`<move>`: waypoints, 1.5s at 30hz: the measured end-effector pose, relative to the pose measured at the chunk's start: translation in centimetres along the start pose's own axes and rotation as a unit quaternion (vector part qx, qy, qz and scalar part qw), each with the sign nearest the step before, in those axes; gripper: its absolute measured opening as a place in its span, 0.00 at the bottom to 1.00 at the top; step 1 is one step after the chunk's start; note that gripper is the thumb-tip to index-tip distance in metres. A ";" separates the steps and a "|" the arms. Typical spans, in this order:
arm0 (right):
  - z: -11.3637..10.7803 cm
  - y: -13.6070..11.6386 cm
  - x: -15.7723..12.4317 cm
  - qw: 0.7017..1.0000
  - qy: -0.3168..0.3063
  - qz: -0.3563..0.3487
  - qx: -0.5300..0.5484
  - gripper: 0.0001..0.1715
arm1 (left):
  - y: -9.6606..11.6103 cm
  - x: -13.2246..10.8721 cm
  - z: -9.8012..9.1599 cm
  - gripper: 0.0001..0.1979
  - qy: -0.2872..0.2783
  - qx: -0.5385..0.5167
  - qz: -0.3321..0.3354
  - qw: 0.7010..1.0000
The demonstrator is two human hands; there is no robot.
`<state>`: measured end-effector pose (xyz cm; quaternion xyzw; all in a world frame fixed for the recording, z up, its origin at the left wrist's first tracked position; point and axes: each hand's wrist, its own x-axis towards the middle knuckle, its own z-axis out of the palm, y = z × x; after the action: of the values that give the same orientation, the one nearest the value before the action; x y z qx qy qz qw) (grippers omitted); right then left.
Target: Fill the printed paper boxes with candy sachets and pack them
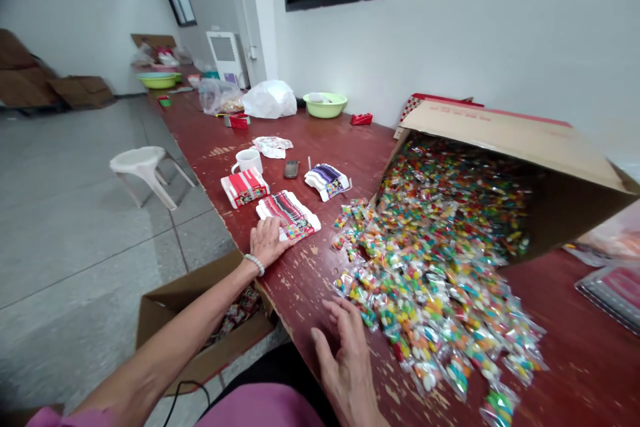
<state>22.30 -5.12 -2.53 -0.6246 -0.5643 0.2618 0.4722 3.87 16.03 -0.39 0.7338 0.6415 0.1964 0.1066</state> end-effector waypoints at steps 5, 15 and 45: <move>0.5 -0.4 2.0 0.977 0.030 0.144 0.152 0.30 | 1.0 -2.4 -1.1 0.07 -0.036 -0.142 -0.024 0.989; -0.7 -3.8 3.3 0.922 0.052 0.162 0.349 0.24 | 4.0 -12.8 -3.7 0.29 -0.527 -0.621 -0.028 0.580; -2.8 -5.4 -0.4 0.961 0.006 0.119 0.250 0.19 | 10.0 -14.7 -1.6 0.16 -0.418 -0.540 0.013 0.730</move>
<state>22.13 -6.80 3.31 -0.5507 -0.3993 0.4452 0.5823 10.73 -0.17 2.89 0.5689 0.3082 0.1842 0.7399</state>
